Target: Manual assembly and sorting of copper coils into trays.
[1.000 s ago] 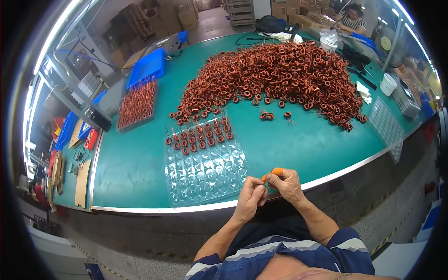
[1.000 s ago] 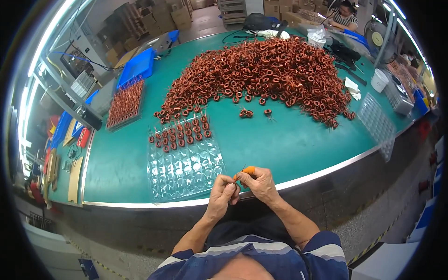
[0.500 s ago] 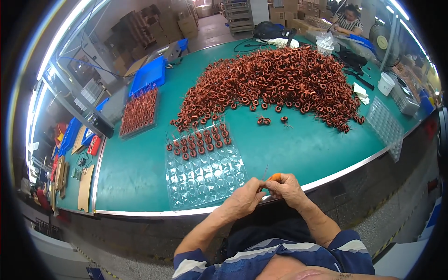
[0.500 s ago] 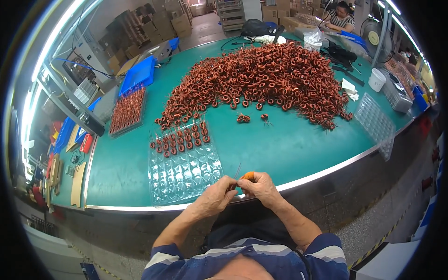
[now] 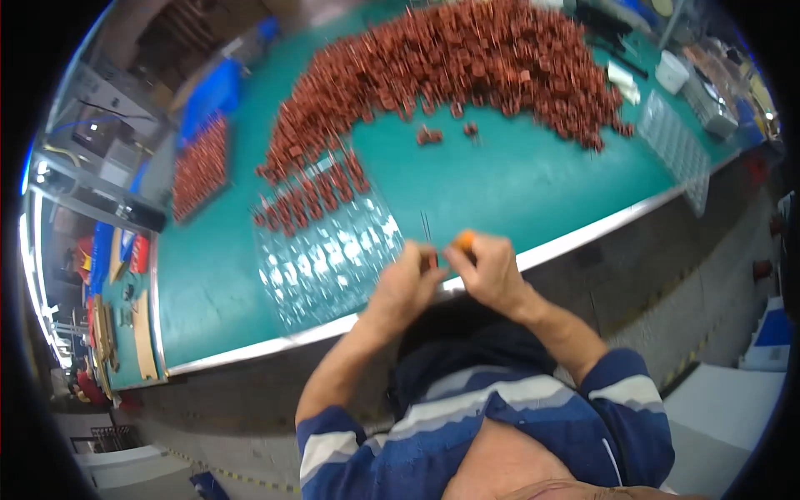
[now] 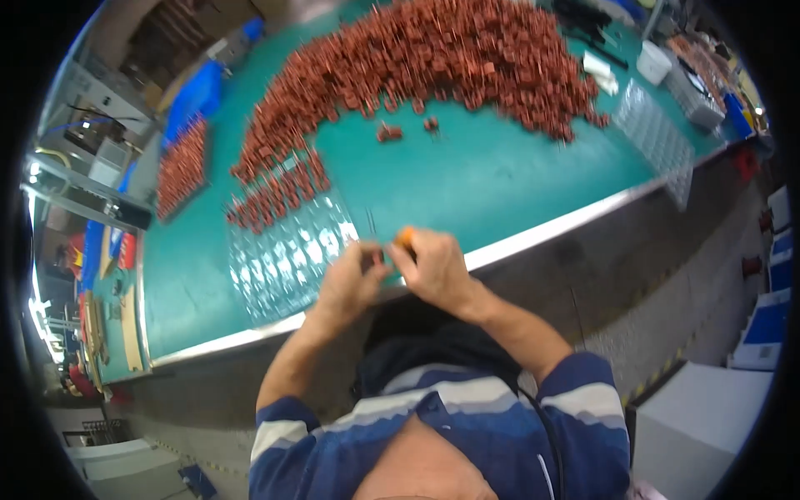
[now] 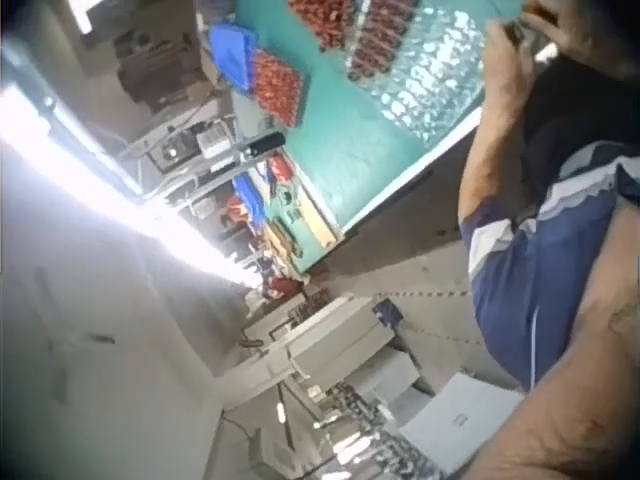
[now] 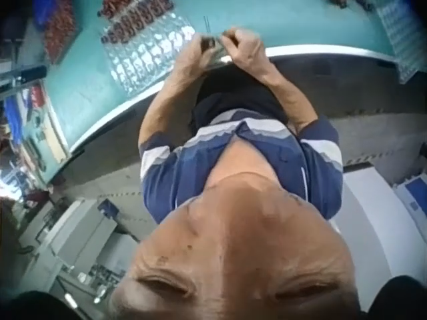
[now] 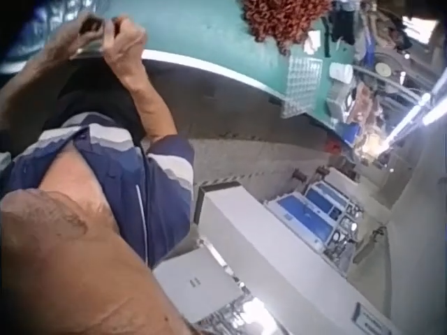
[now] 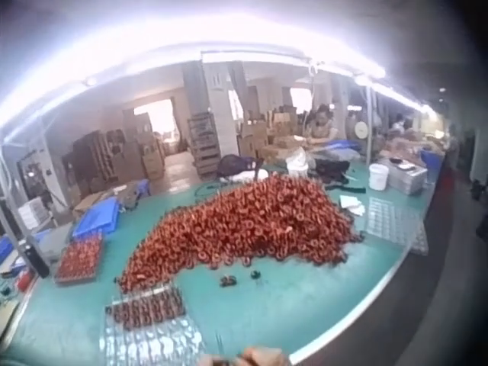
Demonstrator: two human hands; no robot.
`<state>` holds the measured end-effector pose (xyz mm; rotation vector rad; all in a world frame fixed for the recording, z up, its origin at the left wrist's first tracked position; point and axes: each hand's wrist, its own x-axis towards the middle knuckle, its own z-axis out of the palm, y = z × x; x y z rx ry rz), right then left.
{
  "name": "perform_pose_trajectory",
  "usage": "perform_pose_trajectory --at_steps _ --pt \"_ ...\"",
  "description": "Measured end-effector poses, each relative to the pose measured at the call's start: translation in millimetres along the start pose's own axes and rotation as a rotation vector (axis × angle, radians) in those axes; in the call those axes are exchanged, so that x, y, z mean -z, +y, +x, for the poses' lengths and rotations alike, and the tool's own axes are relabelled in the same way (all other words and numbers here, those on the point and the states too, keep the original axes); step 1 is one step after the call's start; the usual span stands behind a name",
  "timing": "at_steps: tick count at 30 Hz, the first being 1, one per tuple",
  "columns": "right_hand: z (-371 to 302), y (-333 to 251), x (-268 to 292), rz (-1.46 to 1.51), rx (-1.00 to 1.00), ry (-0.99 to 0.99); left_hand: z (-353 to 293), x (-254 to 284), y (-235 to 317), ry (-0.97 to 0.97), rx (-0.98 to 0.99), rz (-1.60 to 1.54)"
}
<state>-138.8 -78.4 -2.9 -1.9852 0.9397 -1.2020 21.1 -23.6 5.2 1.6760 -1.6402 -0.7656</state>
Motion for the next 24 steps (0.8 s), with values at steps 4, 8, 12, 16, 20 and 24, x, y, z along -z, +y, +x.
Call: perform_pose_trajectory --at_steps 4,8,12,16,20,24 --pt "16 -14 20 0.124 -0.217 -0.053 14 -6 5 0.054 -0.109 -0.278" --pt "17 -5 26 0.378 -0.355 -0.088 12 -21 -1 0.049 -0.104 -0.476" --pt "13 -2 34 0.554 -0.467 -0.152 6 -27 -3 0.003 -0.144 -0.737" --pt "7 -2 29 0.769 -0.485 -0.158 -1 -31 6 -0.039 -0.339 -1.076" --pt "17 -6 28 0.599 -0.460 -0.165 2 -29 5 0.007 -0.318 -0.996" --pt "16 2 14 0.770 -0.357 -0.092 -1 -22 11 0.058 -0.209 -0.833"
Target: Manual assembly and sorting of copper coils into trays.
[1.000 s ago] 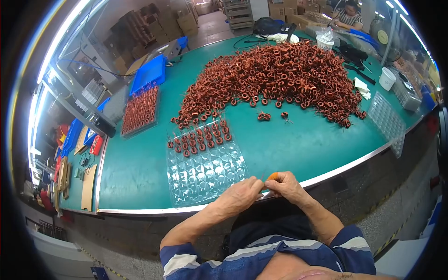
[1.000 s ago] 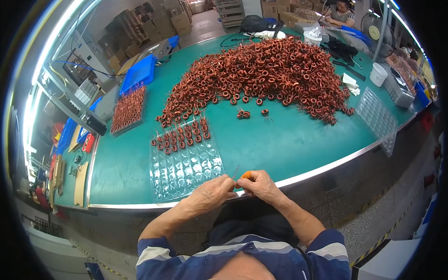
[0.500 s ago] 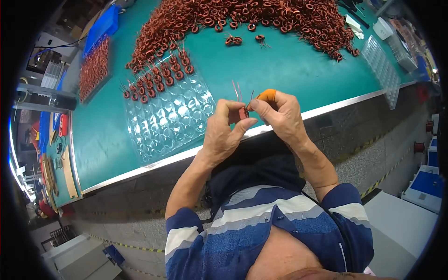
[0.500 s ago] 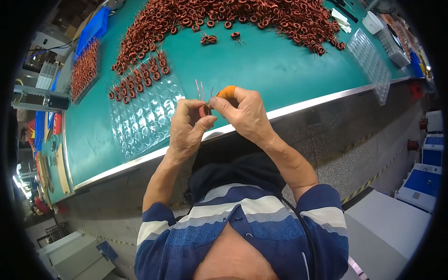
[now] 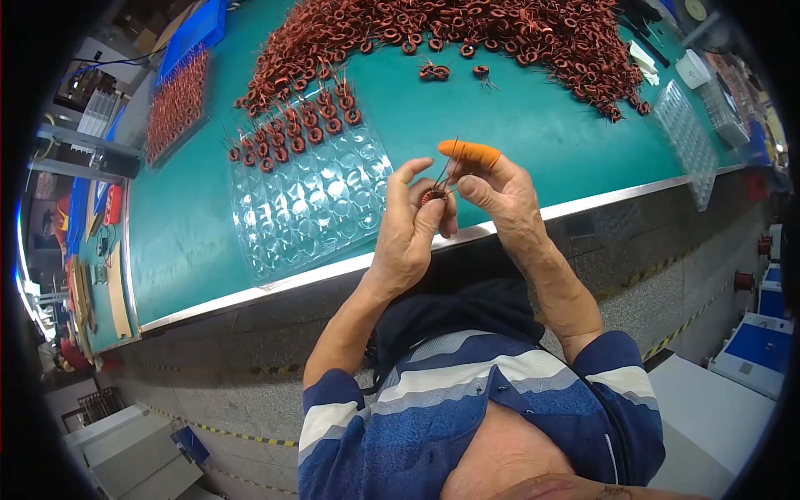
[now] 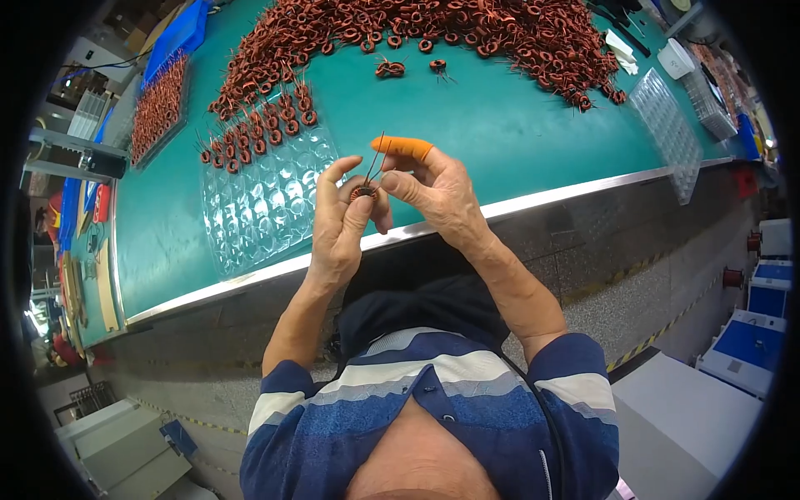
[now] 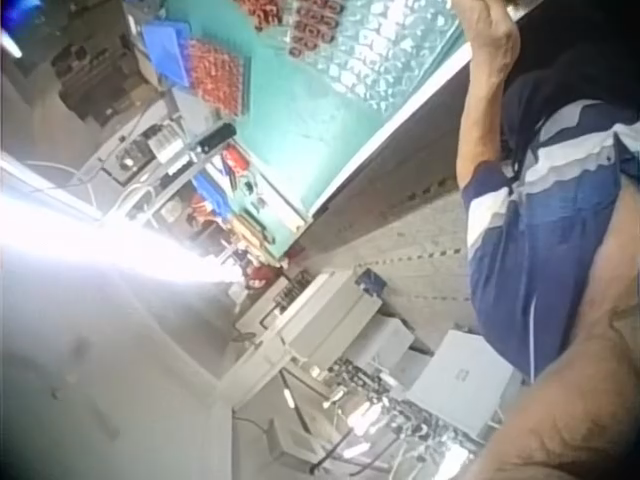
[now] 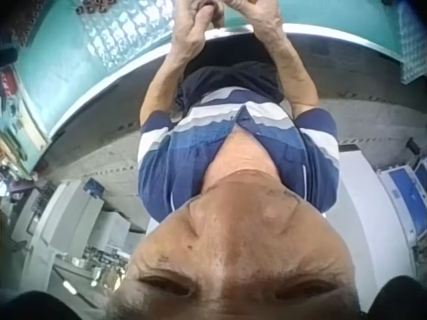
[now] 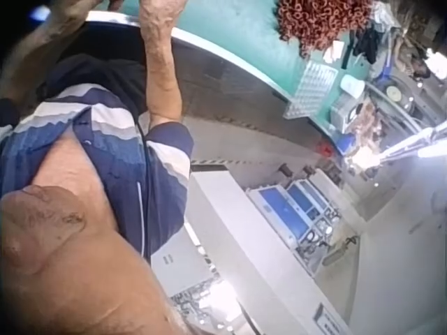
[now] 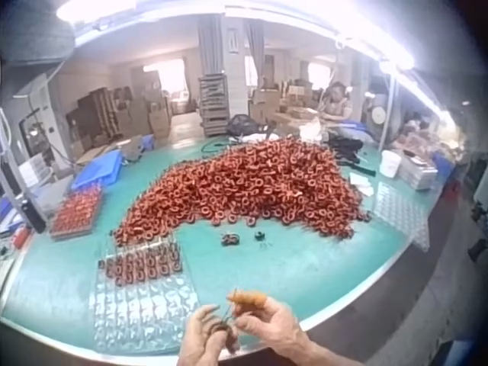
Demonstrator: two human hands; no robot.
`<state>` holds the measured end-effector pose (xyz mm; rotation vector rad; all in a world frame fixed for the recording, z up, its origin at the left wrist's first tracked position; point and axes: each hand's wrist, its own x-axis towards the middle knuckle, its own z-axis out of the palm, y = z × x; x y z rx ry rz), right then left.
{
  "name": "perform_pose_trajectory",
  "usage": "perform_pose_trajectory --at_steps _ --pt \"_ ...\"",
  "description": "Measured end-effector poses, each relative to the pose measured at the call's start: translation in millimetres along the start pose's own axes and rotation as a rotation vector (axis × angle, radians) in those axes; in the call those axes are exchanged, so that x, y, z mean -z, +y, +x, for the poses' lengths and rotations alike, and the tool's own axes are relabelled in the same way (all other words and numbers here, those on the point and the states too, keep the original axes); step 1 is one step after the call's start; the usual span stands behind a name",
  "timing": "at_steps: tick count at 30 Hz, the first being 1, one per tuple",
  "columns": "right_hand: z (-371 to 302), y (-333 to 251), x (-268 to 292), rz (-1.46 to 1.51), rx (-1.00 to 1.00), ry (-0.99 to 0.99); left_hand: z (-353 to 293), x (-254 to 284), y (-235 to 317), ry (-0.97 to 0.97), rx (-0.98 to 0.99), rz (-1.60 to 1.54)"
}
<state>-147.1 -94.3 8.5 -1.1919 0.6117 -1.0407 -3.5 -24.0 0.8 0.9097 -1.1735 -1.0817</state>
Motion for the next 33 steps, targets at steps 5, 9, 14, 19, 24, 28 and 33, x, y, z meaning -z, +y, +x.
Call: perform_pose_trajectory --at_steps 5,9,14,19,24,28,33 --pt "-2 8 -7 0.093 -0.013 -0.106 -4 8 0 0.006 0.062 0.058" --pt "-7 14 -4 -0.097 -0.012 -0.074 -8 8 -7 0.075 0.112 0.034" --pt "-12 13 -10 -0.252 0.027 0.018 -11 5 -8 0.163 0.035 0.256" --pt "-14 17 -13 -0.224 0.021 0.034 -13 3 -11 0.175 -0.012 0.440" --pt "-14 17 -14 -0.089 -0.073 0.088 -20 6 -18 0.109 -0.011 0.319" --pt "-11 30 -9 -0.041 -0.125 0.068 -23 5 -21 0.091 0.007 0.118" --pt "-13 33 -8 0.151 -0.124 0.007 -24 10 -17 0.082 0.066 0.060"
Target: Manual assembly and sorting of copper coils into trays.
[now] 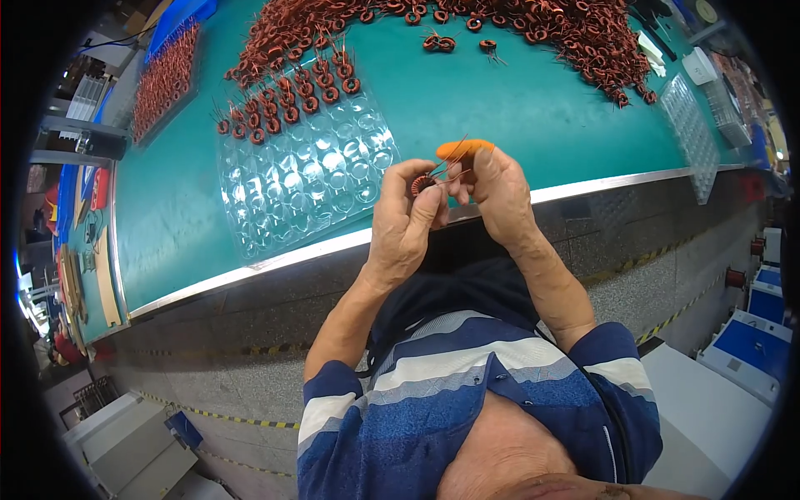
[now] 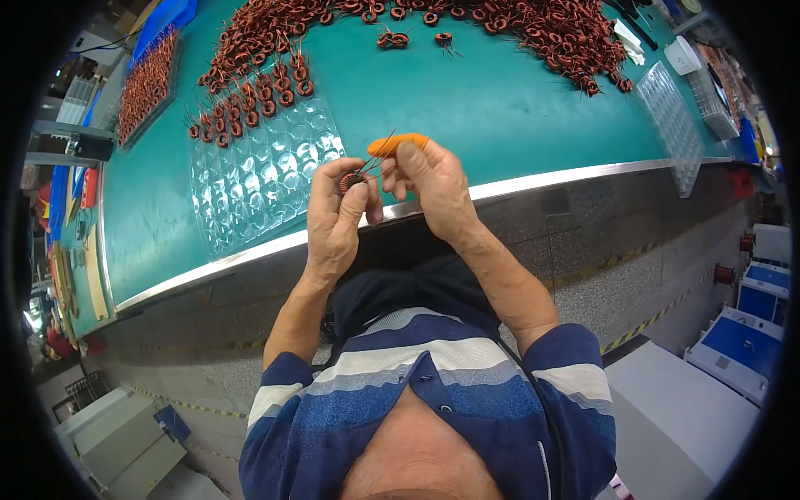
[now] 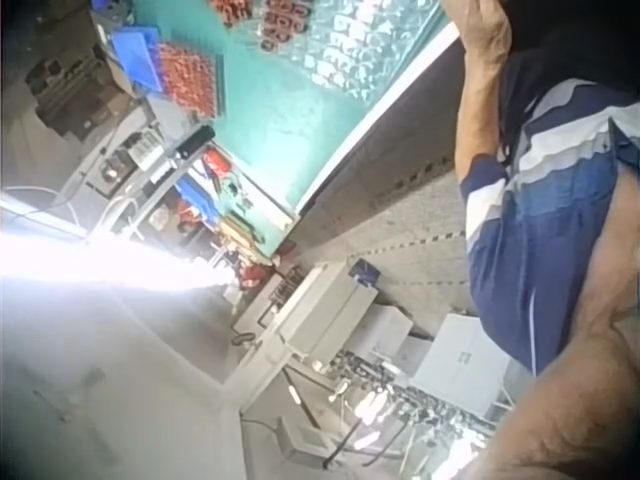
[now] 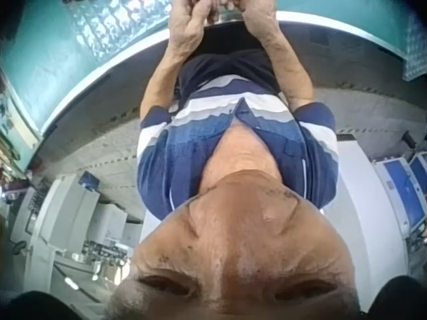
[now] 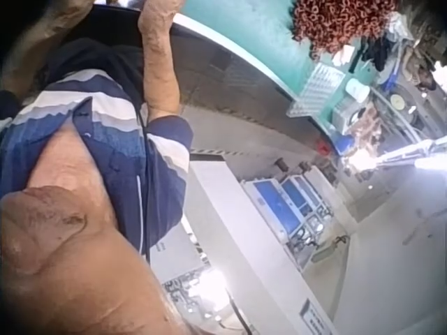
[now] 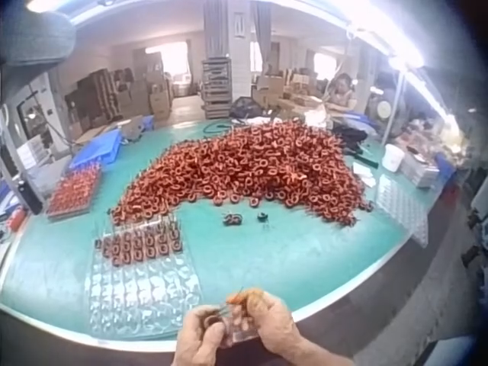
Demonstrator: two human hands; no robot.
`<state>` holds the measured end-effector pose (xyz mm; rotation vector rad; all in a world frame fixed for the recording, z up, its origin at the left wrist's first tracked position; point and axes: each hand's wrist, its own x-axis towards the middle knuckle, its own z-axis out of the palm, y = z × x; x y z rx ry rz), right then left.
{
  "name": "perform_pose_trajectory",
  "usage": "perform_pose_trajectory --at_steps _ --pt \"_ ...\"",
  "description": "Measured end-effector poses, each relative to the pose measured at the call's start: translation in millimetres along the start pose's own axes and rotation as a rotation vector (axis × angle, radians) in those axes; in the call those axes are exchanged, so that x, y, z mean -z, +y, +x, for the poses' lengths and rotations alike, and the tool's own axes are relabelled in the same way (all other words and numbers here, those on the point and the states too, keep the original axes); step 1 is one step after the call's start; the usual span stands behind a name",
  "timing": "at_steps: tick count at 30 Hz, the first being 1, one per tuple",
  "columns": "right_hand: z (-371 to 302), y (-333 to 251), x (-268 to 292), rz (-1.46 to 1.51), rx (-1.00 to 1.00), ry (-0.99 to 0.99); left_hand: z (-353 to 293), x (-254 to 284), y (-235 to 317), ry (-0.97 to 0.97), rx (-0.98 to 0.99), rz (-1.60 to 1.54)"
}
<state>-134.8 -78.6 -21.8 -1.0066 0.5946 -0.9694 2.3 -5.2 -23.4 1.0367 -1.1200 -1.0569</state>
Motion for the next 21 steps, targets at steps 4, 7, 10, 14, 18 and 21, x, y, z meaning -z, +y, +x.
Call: perform_pose_trajectory --at_steps 4,7,10,14,18,21 --pt "1 -3 0 0.122 -0.119 0.010 0 1 4 -0.008 0.056 -0.176" --pt "0 -1 3 -0.007 -0.078 0.011 1 3 6 -0.001 0.115 -0.256" --pt "-3 2 1 -0.117 -0.014 0.058 0 6 9 -0.005 0.162 -0.275" --pt "-2 4 -3 -0.204 0.057 0.107 1 6 11 0.015 0.240 -0.336" --pt "-6 9 1 -0.361 0.051 0.094 1 10 8 -0.012 0.296 -0.262" --pt "-13 7 3 -0.501 0.160 0.131 0 6 2 0.017 0.262 -0.317"
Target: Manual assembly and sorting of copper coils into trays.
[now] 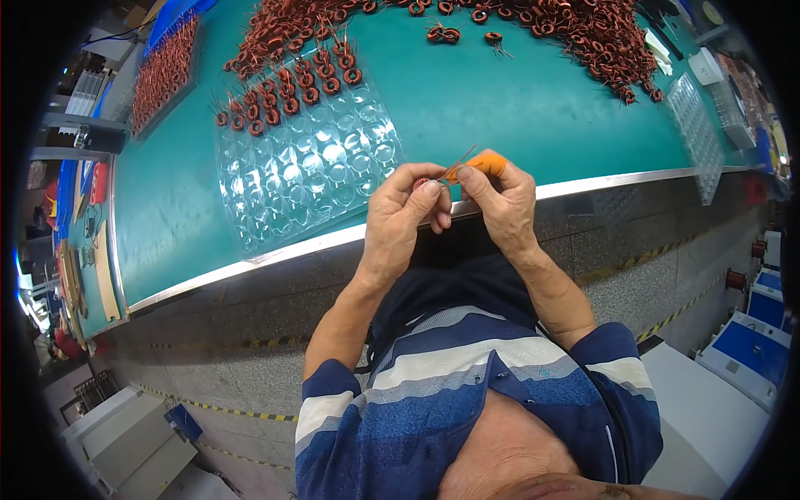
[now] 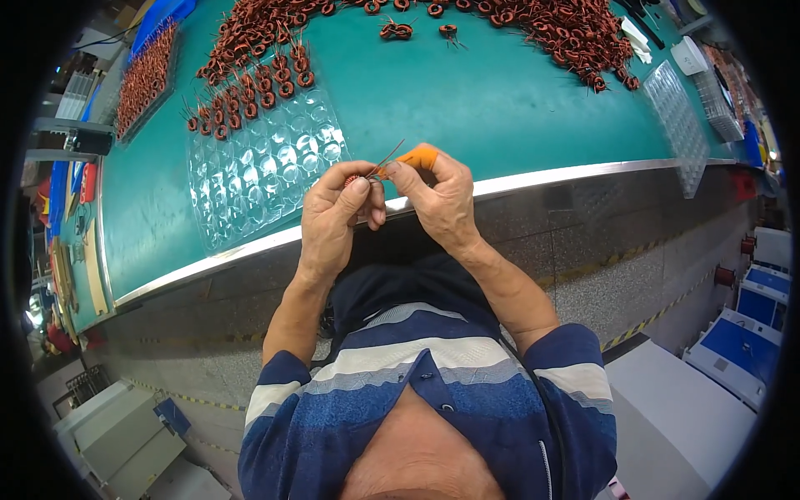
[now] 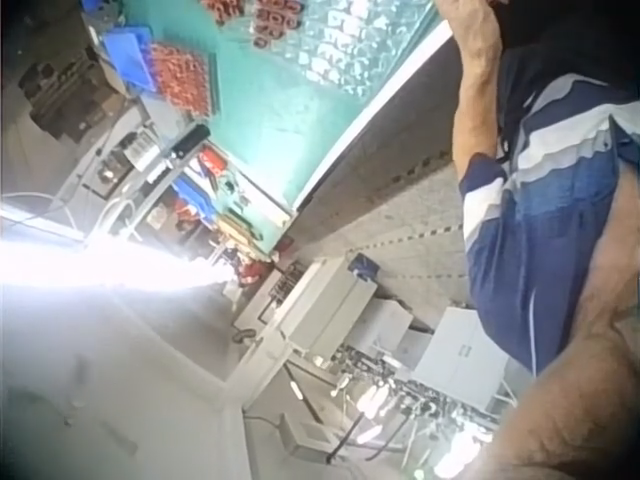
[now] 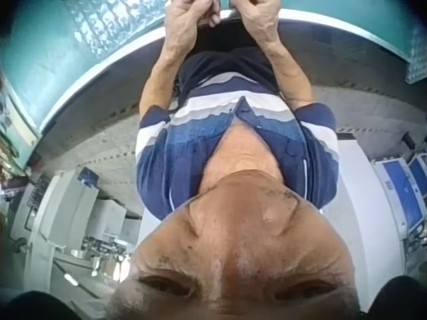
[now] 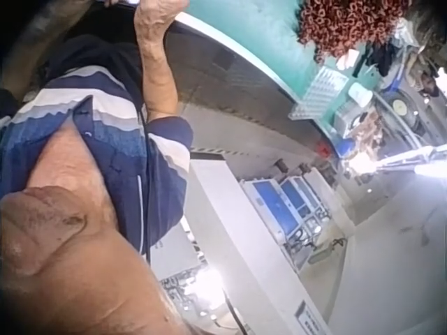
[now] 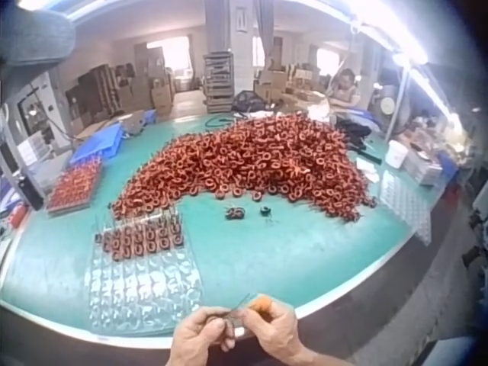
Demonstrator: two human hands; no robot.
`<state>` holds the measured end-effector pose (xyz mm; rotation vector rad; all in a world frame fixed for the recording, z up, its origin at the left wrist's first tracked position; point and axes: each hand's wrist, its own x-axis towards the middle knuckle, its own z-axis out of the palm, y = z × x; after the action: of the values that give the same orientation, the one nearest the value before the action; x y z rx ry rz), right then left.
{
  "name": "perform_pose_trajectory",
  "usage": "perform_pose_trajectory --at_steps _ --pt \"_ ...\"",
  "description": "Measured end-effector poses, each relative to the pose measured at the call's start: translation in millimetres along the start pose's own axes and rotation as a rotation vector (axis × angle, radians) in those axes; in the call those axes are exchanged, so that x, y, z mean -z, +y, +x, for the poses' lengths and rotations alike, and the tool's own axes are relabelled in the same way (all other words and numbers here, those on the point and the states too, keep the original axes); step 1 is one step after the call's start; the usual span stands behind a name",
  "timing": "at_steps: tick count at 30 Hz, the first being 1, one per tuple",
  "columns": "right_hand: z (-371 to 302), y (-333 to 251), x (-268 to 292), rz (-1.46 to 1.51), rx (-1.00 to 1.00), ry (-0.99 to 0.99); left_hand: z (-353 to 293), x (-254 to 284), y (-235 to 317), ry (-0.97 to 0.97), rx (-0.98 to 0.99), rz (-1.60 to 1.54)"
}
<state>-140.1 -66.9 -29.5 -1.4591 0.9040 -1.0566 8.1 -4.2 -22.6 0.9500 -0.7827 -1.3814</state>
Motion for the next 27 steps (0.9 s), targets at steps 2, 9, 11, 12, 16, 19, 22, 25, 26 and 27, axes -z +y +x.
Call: perform_pose_trajectory --at_steps 2,9,11,12,16,19,22,25,26,27 --pt "-5 1 1 0.190 -0.101 0.014 0 -2 -5 -0.005 -0.021 -0.023" --pt "2 10 18 0.061 0.003 0.081 -11 19 18 0.158 -0.112 0.074" --pt "9 8 34 -0.183 0.069 0.119 -15 48 33 0.219 -0.198 0.190" --pt "15 7 41 -0.272 0.146 0.145 -15 64 46 0.239 -0.273 0.261" --pt "23 7 48 -0.303 0.068 0.132 -6 143 90 0.547 -0.387 0.627" --pt "22 10 45 -0.322 0.086 0.119 -2 204 108 0.746 -0.422 0.904" --pt "17 9 39 -0.388 0.129 0.120 12 226 120 0.710 -0.448 0.990" --pt "16 13 36 -0.429 0.167 0.117 30 237 118 0.745 -0.442 1.069" --pt "16 13 36 -0.444 0.182 0.123 36 239 117 0.752 -0.468 1.201" --pt "17 12 36 -0.459 0.196 0.130 42 240 114 0.742 -0.510 1.279"
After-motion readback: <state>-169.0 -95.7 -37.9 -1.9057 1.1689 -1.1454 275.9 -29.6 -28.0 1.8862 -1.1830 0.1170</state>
